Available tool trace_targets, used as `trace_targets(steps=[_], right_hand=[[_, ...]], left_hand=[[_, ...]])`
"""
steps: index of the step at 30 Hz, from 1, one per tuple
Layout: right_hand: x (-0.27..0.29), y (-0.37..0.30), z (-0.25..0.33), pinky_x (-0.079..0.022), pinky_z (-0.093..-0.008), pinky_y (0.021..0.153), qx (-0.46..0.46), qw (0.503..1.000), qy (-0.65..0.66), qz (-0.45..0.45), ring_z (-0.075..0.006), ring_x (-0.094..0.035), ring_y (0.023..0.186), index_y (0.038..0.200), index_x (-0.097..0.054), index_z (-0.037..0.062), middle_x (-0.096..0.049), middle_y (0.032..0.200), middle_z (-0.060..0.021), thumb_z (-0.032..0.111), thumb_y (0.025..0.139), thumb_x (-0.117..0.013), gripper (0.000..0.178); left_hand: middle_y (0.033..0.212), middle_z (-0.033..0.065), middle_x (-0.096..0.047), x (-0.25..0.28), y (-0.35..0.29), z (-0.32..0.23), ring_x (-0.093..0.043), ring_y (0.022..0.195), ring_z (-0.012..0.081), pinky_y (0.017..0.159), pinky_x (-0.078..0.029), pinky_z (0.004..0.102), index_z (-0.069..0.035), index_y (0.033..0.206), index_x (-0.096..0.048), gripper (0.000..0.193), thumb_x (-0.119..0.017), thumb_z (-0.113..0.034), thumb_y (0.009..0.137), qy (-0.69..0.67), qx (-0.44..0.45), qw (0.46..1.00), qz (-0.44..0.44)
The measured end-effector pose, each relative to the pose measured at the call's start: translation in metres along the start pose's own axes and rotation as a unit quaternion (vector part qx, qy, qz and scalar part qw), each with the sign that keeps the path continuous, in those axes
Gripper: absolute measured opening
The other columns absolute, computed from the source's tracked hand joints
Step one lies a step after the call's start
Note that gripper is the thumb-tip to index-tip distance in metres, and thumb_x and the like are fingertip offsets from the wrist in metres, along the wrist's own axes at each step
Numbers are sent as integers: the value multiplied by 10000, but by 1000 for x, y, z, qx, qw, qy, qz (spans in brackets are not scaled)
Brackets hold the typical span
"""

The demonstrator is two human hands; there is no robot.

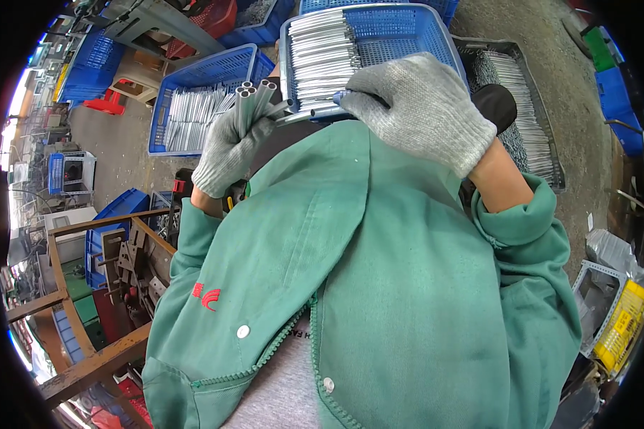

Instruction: Sorting small metal parts from a blue plastic bin into a larger metal crate.

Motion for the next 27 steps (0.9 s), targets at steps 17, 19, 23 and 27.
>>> trace_targets(steps=[17, 19, 23, 27], right_hand=[[3, -3, 1, -503, -324, 845, 77, 995, -40, -58, -187, -619, 696, 960, -777, 105, -732, 795, -19, 194, 853, -718, 151], [5, -4, 1, -497, -327, 886, 76, 996, -34, -42, -191, -613, 661, 961, -777, 106, -732, 783, -16, 190, 847, -719, 153], [4, -5, 1, -486, -332, 944, 88, 995, -26, -32, -196, -604, 614, 961, -776, 106, -732, 767, -14, 185, 842, -716, 155], [1, -5, 0, -472, -340, 992, 126, 991, -16, -52, -197, -598, 579, 956, -775, 105, -731, 754, -19, 183, 840, -708, 155]], left_hand=[[745, 68, -676, -3, 0, -8, -623, 626, 143, 578, -510, 245, 10, 988, -652, 129, -666, -109, 941, -88, 57, 994, 22], [715, 63, -668, -4, -1, -9, -618, 601, 142, 561, -508, 249, 13, 955, -659, 124, -672, -109, 934, -82, 45, 996, 14], [684, 58, -662, -5, -3, -9, -612, 575, 140, 543, -504, 251, 15, 915, -670, 122, -681, -107, 925, -69, 33, 997, 5], [684, 60, -666, -6, -4, -11, -613, 569, 135, 539, -501, 246, 13, 896, -682, 117, -690, -103, 915, -49, 32, 998, 0]])
Point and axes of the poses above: each hand's wrist, its own y-axis towards the middle knuckle, its own x-axis out of the back of the hand, z = x × y, the point moved 2 cm from there along y, towards the middle knuckle
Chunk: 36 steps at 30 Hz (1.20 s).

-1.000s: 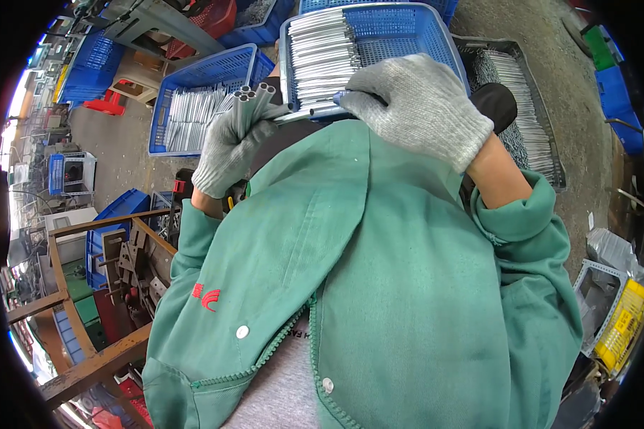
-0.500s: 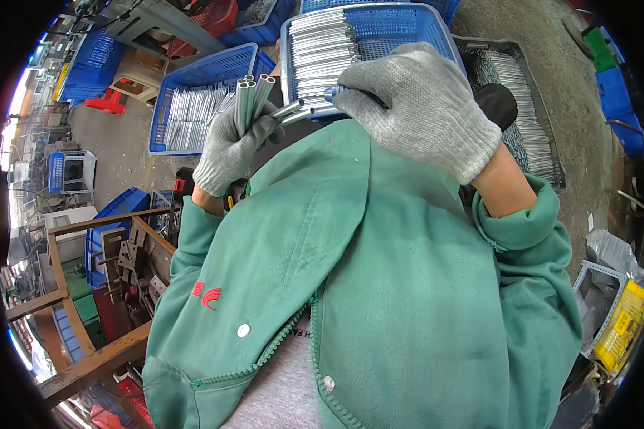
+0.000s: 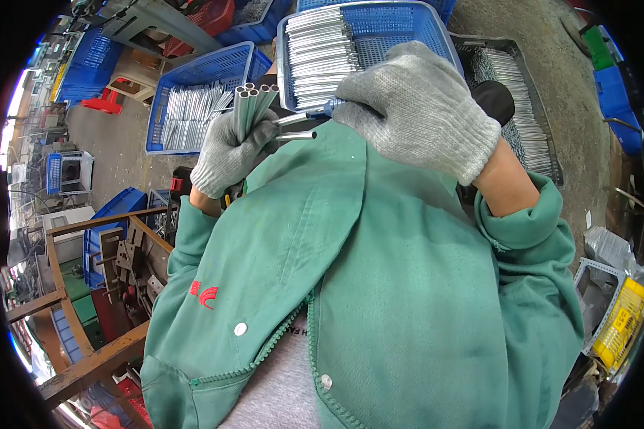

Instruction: Sorting small metal parts from a blue plastic bin into a larger metal crate.

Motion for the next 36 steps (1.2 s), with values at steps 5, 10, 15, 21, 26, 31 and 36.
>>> trace_targets(steps=[5, 10, 15, 21, 26, 31, 36], right_hand=[[-2, 2, -1, -473, -344, 991, 21, 999, -41, 2, -189, -609, 591, 942, -772, 100, -735, 762, -31, 196, 838, -701, 159], [-2, 2, 6, -476, -337, 977, 1, 991, -120, 65, -189, -616, 604, 942, -774, 109, -734, 757, -35, 210, 844, -696, 161], [1, 0, 13, -482, -318, 961, -2, 994, -82, 69, -185, -619, 628, 930, -776, 113, -730, 748, -33, 227, 849, -697, 160], [-2, 4, 7, -502, -314, 875, -24, 995, -91, 39, -185, -625, 663, 915, -780, 118, -711, 715, -31, 231, 849, -699, 153], [-7, 0, 6, -505, -317, 795, -24, 994, -96, 36, -188, -618, 665, 908, -783, 123, -689, 678, -25, 235, 843, -710, 149], [-3, -1, 9, -499, -321, 751, -4, 997, -71, 32, -192, -604, 653, 913, -784, 126, -668, 651, -22, 238, 846, -712, 150], [-3, 3, 5, -497, -316, 744, -9, 998, -62, -3, -186, -590, 639, 926, -787, 126, -655, 640, -22, 243, 851, -711, 159]], left_hand=[[681, 41, -656, -3, 0, -9, -589, 564, 120, 529, -465, 235, 2, 912, -690, 95, -669, -90, 918, -1, 17, 999, 36], [660, 33, -655, -2, 0, -7, -573, 538, 118, 525, -459, 234, 0, 899, -693, 106, -688, -106, 902, 50, -29, 998, 7], [636, 22, -654, -4, -1, -9, -525, 478, 105, 465, -425, 252, -32, 924, -715, 163, -770, -173, 863, 109, -77, 991, -32], [616, 6, -642, -2, 0, -13, -462, 445, 94, 436, -383, 264, -53, 928, -723, 175, -793, -180, 832, 197, -106, 973, -48], [605, 2, -635, -2, 0, -11, -440, 435, 90, 425, -369, 268, -61, 927, -724, 180, -800, -184, 819, 202, -114, 971, -47], [598, 0, -632, -3, -1, -11, -438, 434, 90, 424, -362, 268, -70, 921, -727, 175, -802, -187, 816, 223, -121, 965, -61], [597, -2, -632, -2, 0, -13, -442, 434, 94, 429, -367, 265, -80, 924, -731, 179, -808, -183, 800, 209, -126, 968, -57]])
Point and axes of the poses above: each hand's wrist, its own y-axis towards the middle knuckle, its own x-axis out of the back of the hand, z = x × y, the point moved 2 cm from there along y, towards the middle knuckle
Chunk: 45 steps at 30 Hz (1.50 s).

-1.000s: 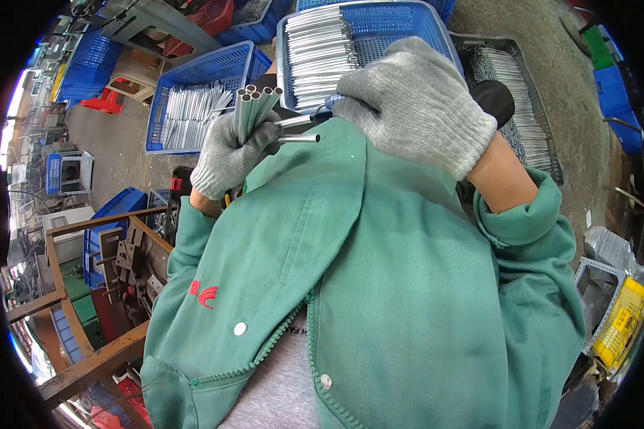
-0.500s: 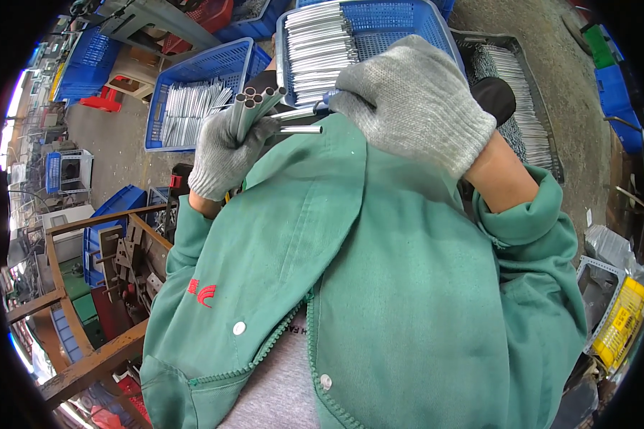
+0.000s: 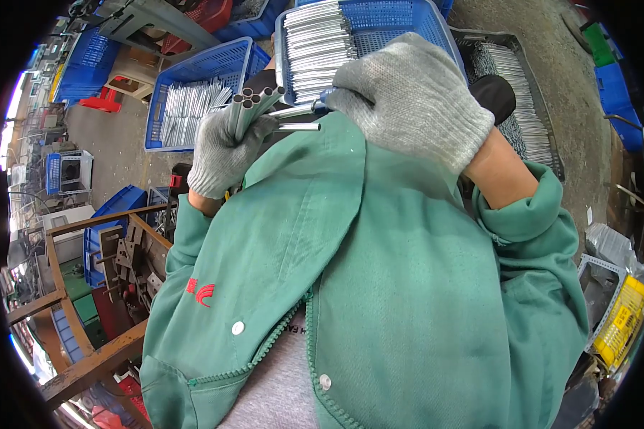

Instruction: Sorting small metal parts from a blue plastic bin into a larger metal crate.

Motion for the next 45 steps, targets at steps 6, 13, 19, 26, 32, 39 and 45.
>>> trace_targets(steps=[6, 13, 19, 26, 32, 39, 45], right_hand=[[-9, -4, -3, -495, -315, 723, -23, 998, 17, 52, -176, -582, 631, 944, -790, 115, -656, 642, -28, 247, 868, -706, 174], [-9, -2, -8, -495, -295, 624, -57, 991, 102, 62, -173, -581, 584, 958, -785, 83, -705, 706, -50, 250, 897, -688, 202], [-8, 0, -22, -496, -277, 567, -140, 983, 98, 60, -177, -599, 561, 988, -775, 46, -747, 799, -78, 239, 897, -684, 232], [-18, -9, -33, -485, -319, 542, -179, 978, 108, 11, -176, -590, 523, 899, -773, 83, -719, 715, -34, 271, 935, -617, 247], [-25, -13, -38, -488, -323, 532, -192, 976, 101, 8, -177, -594, 519, 902, -773, 82, -718, 710, -39, 281, 937, -615, 257], [-34, -16, -40, -493, -321, 532, -201, 975, 94, 0, -179, -600, 513, 906, -774, 82, -715, 694, -50, 279, 928, -621, 250], [-31, -16, -38, -497, -326, 539, -180, 981, 78, 2, -184, -600, 503, 868, -767, 85, -714, 686, -51, 268, 921, -630, 235]], left_hand=[[602, -1, -639, -3, 0, 4, -463, 434, 109, 441, -387, 273, -89, 935, -735, 194, -816, -176, 782, 19, -12, 1000, -12], [603, 3, -641, -5, 2, 10, -490, 432, 127, 451, -404, 289, -98, 933, -733, 184, -809, -193, 795, 63, -52, 996, -32], [576, 3, -611, -17, 17, 28, -522, 446, 157, 463, -416, 310, -127, 917, -724, 173, -765, -276, 839, 121, 34, 992, -15], [587, 21, -616, -81, 65, 91, -580, 516, 228, 527, -458, 375, -127, 878, -701, 335, -625, -448, 940, 201, 171, 960, 97], [736, 62, -688, -140, 71, 141, -667, 690, 313, 645, -514, 432, -158, 936, -692, 346, -585, -487, 927, 269, 143, 944, 129], [860, 72, -721, -141, 60, 156, -688, 811, 336, 706, -518, 449, -205, 1062, -694, 288, -587, -436, 928, 279, 105, 949, 103], [883, 79, -724, -88, 58, 111, -682, 788, 316, 701, -527, 405, -151, 1152, -666, 307, -617, -362, 935, 169, 143, 972, 79]])
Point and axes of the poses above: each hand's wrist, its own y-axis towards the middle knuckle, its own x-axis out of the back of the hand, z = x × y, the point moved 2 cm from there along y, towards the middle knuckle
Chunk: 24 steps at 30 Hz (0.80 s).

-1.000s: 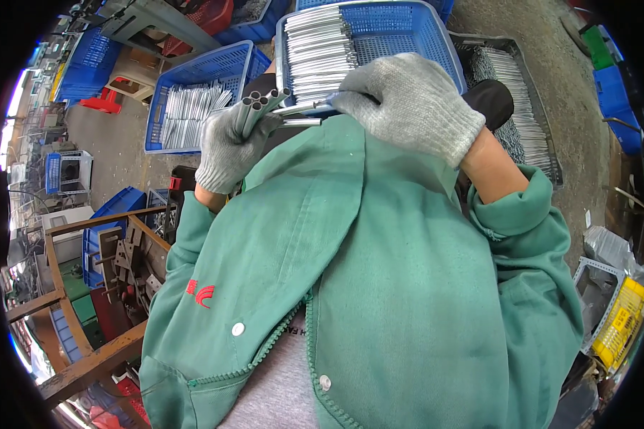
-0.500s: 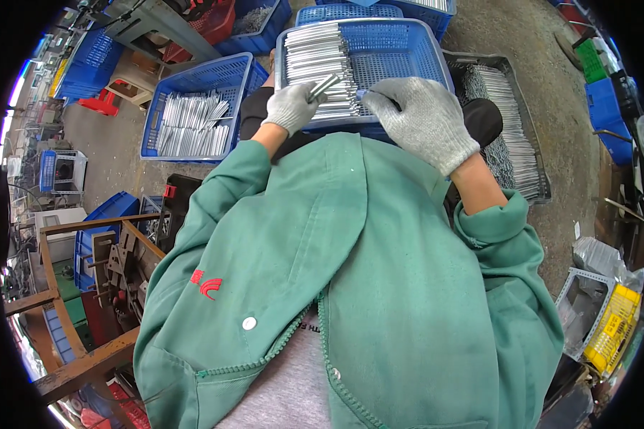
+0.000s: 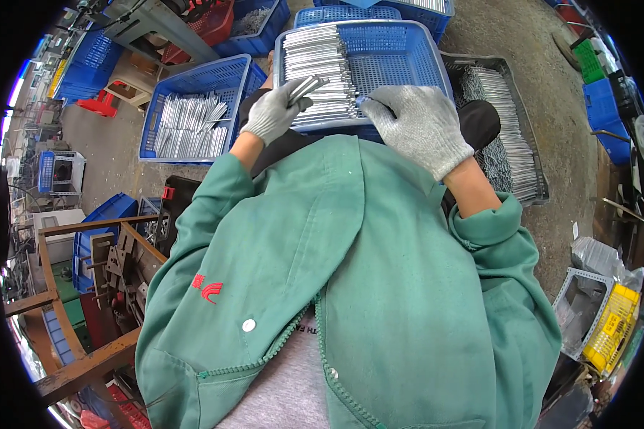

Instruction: Sorting small metal parts from a blue plastic bin into a larger metal crate.

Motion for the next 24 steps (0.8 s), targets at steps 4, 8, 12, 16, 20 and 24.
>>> trace_targets(steps=[4, 8, 12, 16, 20, 24], right_hand=[[6, 0, 7, -505, -329, 578, 37, 999, -14, -21, -189, -594, 492, 845, -760, 99, -713, 680, -44, 272, 917, -641, 222], [16, -1, 26, -528, -319, 767, 68, 996, -64, -6, -213, -641, 600, 947, -778, 66, -759, 824, -64, 235, 869, -709, 198], [17, -2, 30, -515, -334, 859, 127, 988, -78, -46, -203, -643, 609, 946, -779, 84, -756, 806, -44, 235, 872, -708, 183], [19, -3, 34, -494, -350, 933, 141, 985, -89, -40, -193, -643, 614, 942, -776, 99, -752, 788, -26, 242, 879, -703, 173], [20, -2, 37, -476, -360, 979, 137, 985, -103, -21, -182, -642, 613, 933, -772, 111, -748, 772, -14, 249, 885, -695, 165], [18, -1, 37, -472, -358, 987, 143, 982, -125, -19, -172, -642, 610, 917, -769, 121, -745, 762, -8, 252, 890, -689, 156]], left_hand=[[903, 74, -733, 33, -25, -15, -686, 788, 292, 714, -537, 380, -112, 1180, -667, 349, -658, -337, 913, -153, -2, 988, 15], [870, 67, -721, 53, -48, -21, -657, 738, 208, 682, -524, 324, -44, 1148, -660, 333, -714, -248, 891, -307, -62, 949, 11], [864, 69, -721, 65, -59, -24, -637, 708, 168, 664, -515, 293, -31, 1132, -669, 313, -744, -178, 866, -344, -91, 934, -3], [856, 73, -721, 74, -63, -28, -629, 682, 156, 650, -513, 280, -27, 1105, -685, 296, -765, -138, 842, -310, -105, 945, 2], [850, 75, -722, 80, -67, -35, -627, 662, 157, 637, -512, 274, -29, 1076, -702, 280, -778, -124, 824, -251, -114, 961, 6], [848, 73, -727, 81, -69, -42, -624, 648, 157, 618, -505, 267, -34, 1052, -717, 268, -786, -132, 813, -216, -130, 968, -8]])
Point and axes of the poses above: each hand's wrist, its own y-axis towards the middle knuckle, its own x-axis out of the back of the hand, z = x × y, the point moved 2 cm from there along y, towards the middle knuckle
